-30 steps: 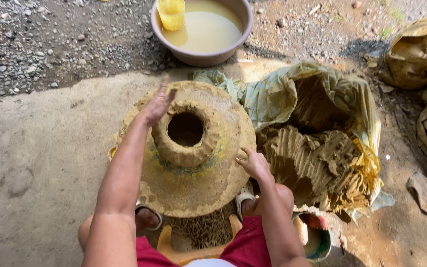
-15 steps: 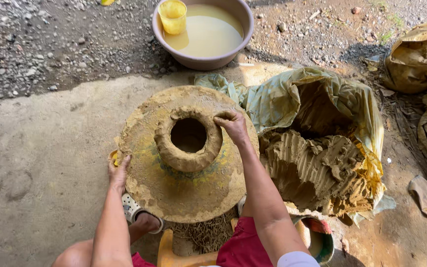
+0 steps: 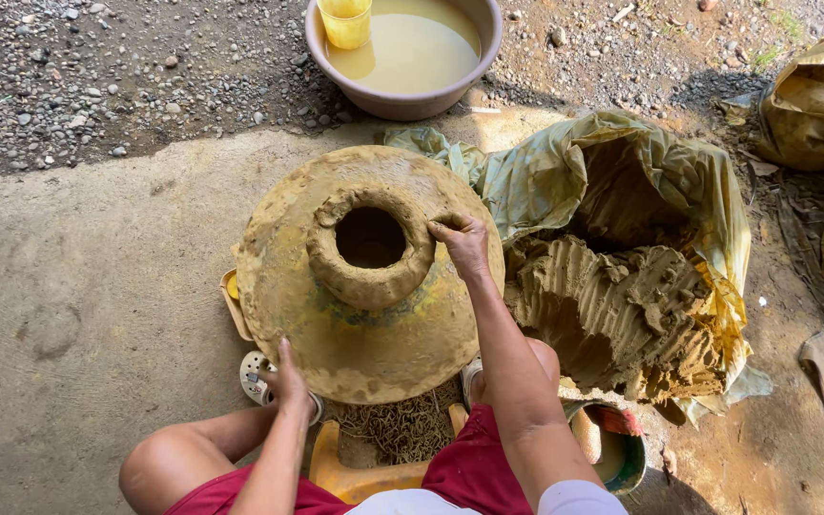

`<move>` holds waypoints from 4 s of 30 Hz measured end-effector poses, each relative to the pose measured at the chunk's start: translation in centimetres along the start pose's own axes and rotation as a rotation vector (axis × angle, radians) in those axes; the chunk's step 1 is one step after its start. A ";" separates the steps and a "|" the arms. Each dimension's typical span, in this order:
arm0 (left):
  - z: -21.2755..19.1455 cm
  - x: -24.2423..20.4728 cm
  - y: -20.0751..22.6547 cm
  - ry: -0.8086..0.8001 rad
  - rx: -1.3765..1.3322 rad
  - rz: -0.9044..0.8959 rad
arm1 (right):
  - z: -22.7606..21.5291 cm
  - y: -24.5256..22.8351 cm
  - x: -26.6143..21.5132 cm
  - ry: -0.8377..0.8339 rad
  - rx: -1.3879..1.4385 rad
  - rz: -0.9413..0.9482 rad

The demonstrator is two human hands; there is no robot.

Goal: The person shapes a large mass of clay on a potter's wheel by pressing their hands into the center and smoothing the exterior, then uses a wooden rib tool to refine the neck of the vessel.

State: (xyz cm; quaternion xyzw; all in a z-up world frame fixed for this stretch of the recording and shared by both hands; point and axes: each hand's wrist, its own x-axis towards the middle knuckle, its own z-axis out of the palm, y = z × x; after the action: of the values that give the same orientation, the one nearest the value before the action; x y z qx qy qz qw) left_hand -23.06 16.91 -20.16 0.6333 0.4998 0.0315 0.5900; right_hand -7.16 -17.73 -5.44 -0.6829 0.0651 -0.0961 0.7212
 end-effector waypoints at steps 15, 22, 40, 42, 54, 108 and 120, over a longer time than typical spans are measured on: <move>-2.3 8.0 6.4 -0.197 -0.348 0.194 | -0.4 -0.2 0.2 0.001 -0.116 0.008; -2.4 7.0 5.5 -0.274 -0.223 0.070 | -0.3 -1.1 -0.1 0.014 -0.106 0.029; -2.6 7.9 6.5 -0.491 -0.463 0.202 | -0.5 -1.4 -0.3 -0.006 -0.096 0.047; -1.6 6.4 3.4 -0.290 -0.260 0.260 | -0.6 -1.5 -0.5 -0.021 -0.127 0.039; -2.5 3.7 5.7 -0.297 -0.237 0.093 | -0.9 -1.5 -0.9 -0.042 -0.136 0.056; 3.1 -1.2 -3.0 0.053 -0.350 0.095 | -0.1 -11.6 -7.6 -0.438 -0.141 0.018; 1.7 -0.1 -1.4 0.053 -0.007 0.439 | 18.4 -8.5 -2.1 -0.557 -1.359 -0.502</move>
State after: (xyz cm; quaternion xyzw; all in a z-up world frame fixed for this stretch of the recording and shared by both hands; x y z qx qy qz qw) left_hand -22.87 15.36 -21.75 0.7237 0.3652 0.1775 0.5579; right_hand -5.52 0.27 4.00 -0.9687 -0.2305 -0.0205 0.0903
